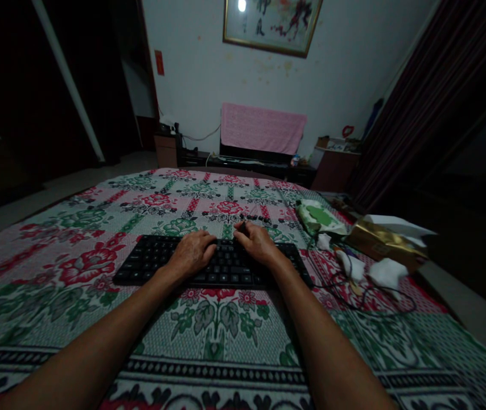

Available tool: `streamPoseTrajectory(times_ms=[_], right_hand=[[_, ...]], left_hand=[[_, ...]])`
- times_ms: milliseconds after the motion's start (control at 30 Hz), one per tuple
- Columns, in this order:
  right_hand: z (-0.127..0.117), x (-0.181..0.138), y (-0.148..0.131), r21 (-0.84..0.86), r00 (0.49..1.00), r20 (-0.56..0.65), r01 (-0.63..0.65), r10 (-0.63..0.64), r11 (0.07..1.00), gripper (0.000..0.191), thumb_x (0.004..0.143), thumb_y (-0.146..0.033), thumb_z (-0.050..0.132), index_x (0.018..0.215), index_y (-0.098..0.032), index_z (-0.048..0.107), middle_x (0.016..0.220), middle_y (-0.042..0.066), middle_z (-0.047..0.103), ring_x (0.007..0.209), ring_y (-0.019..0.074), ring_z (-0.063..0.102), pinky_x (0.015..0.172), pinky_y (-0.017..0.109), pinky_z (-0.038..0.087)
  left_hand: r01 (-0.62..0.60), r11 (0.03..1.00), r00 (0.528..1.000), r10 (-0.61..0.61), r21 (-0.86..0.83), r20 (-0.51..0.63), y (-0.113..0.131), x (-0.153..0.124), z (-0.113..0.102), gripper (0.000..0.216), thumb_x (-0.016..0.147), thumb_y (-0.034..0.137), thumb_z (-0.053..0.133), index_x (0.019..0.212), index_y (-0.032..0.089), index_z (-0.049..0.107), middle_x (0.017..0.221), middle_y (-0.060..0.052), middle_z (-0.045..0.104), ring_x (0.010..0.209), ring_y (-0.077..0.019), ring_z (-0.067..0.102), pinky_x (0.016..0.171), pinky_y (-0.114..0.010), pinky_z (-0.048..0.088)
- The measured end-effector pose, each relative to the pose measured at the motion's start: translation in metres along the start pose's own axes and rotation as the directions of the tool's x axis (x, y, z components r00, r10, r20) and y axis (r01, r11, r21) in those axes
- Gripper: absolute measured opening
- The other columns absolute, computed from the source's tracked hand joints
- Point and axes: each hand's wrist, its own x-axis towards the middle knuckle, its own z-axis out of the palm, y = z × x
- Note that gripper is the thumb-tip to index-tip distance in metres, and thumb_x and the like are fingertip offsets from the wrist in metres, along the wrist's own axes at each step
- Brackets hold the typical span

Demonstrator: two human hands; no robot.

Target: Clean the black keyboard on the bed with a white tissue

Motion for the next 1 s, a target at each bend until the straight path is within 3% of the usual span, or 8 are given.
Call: streamPoseTrajectory(times_ms=[233,500,1000], right_hand=[[0.003,0.001,0.0,-0.165,0.994,-0.008,0.102,-0.105,0.981,0.02,0.079,-0.027,0.057,0.095,-0.019,0.062,0.087,0.005,0.067,0.082,0.0197,0.062,0.078,0.033,0.045],[0.007,0.0,-0.002,-0.168,0.988,-0.016,0.15,-0.155,0.974,0.014,0.08,-0.027,0.055,0.089,-0.019,0.061,0.083,0.006,0.065,0.077,0.0184,0.059,0.074,0.03,0.044],[0.01,0.009,0.013,0.144,0.998,-0.056,-0.025,0.034,0.989,0.022,0.075,-0.04,0.056,0.08,-0.018,0.057,0.066,-0.001,0.061,0.062,0.0145,0.055,0.062,0.026,0.044]], left_hand=[[-0.006,1.0,1.0,0.006,0.007,0.002,0.001,0.0,-0.001,0.029,0.089,0.029,0.042,0.103,0.019,0.065,0.096,-0.008,0.062,0.094,-0.0218,0.057,0.087,-0.035,0.042],[-0.007,1.0,1.0,0.007,-0.007,0.003,0.0,0.0,0.001,0.028,0.089,0.029,0.043,0.102,0.019,0.065,0.094,-0.008,0.062,0.095,-0.021,0.057,0.089,-0.034,0.041],[-0.001,1.0,1.0,0.001,0.005,0.014,0.001,0.0,-0.001,0.028,0.09,0.029,0.042,0.102,0.018,0.064,0.096,-0.008,0.062,0.096,-0.0211,0.057,0.089,-0.034,0.041]])
